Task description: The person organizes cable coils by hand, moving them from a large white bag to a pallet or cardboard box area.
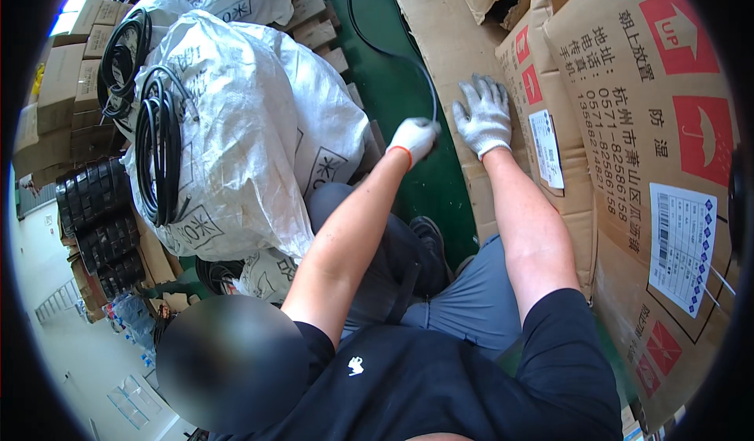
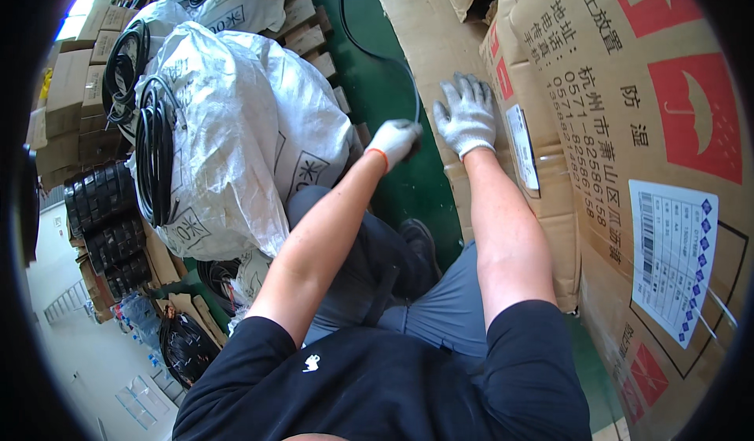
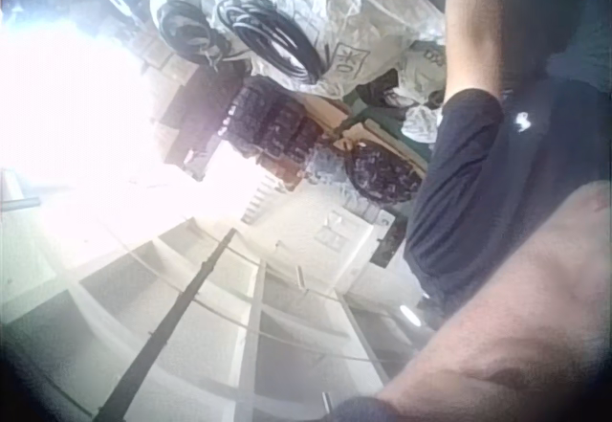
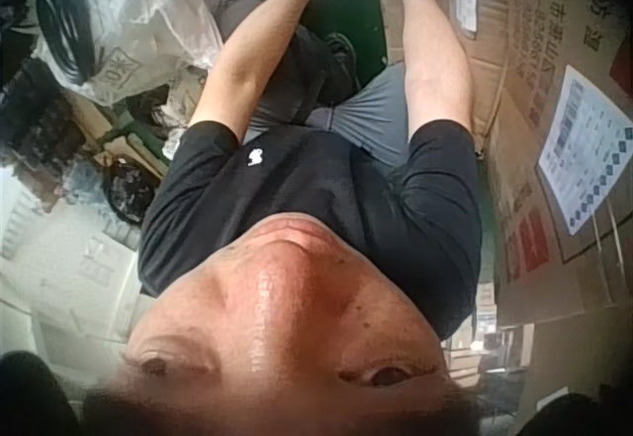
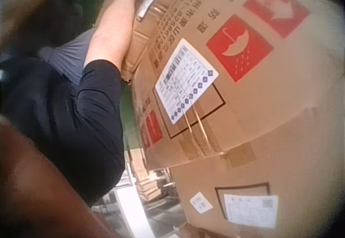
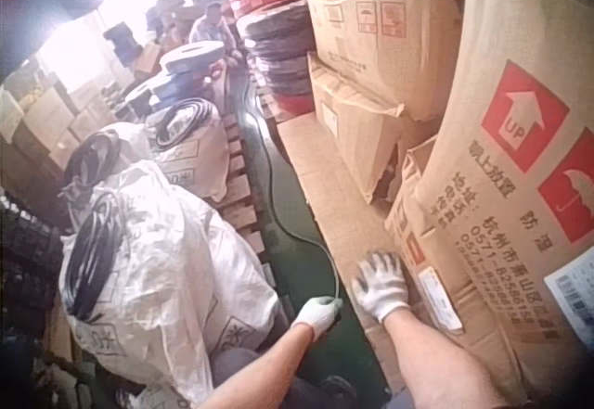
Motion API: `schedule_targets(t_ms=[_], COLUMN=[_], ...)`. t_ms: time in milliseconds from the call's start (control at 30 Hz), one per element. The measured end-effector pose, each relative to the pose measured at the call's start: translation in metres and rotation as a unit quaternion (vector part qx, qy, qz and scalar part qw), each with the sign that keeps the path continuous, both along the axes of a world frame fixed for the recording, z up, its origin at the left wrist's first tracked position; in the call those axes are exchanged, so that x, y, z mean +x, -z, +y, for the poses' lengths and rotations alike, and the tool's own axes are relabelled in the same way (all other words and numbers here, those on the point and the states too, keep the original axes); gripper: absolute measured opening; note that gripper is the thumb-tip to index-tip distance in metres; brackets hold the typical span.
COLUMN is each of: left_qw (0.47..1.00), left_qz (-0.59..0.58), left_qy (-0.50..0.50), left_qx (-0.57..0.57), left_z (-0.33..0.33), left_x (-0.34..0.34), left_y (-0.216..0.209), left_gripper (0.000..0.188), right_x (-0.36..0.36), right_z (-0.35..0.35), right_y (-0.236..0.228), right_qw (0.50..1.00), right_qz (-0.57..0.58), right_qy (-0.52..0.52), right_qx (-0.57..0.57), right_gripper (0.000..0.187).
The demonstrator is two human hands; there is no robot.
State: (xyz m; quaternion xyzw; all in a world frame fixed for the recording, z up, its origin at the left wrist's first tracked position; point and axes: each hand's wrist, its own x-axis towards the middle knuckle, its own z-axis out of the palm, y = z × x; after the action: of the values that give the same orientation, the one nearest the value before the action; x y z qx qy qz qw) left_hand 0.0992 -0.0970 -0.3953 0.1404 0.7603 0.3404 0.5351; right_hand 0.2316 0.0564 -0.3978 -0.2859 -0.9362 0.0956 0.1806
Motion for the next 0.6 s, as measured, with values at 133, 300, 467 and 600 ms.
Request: schedule_targets(t_ms=[133,300,467,600], left_qw=[0.95,0.95,0.939,0.938], left_qz=[0.166,0.164,0.282,0.329], left_qy=[0.195,0.124,0.019,0.006], left_qx=[-0.179,-0.234,-0.197,-0.106], left_z=[-0.01,-0.004,0.009,0.029], left_x=[0.003,0.013,0.016,-0.029], left_y=[0.028,0.062,0.11,0.151], left_gripper=[0.043,0.033,0.031,0.034], right_x=[0.005,0.005,0.006,0.016], right_z=[0.002,0.0,-0.003,0.004], right_y=[0.001,0.0,0.003,0.005], right_qw=[1.0,1.0,1.0,0.999], right_qz=[-0.012,-0.007,-0.016,-0.028], right_qy=[0.004,0.006,0.019,0.015], right_qx=[-0.003,-0.005,0.013,-0.015], right_gripper=[0.048,0.048,0.047,0.048])
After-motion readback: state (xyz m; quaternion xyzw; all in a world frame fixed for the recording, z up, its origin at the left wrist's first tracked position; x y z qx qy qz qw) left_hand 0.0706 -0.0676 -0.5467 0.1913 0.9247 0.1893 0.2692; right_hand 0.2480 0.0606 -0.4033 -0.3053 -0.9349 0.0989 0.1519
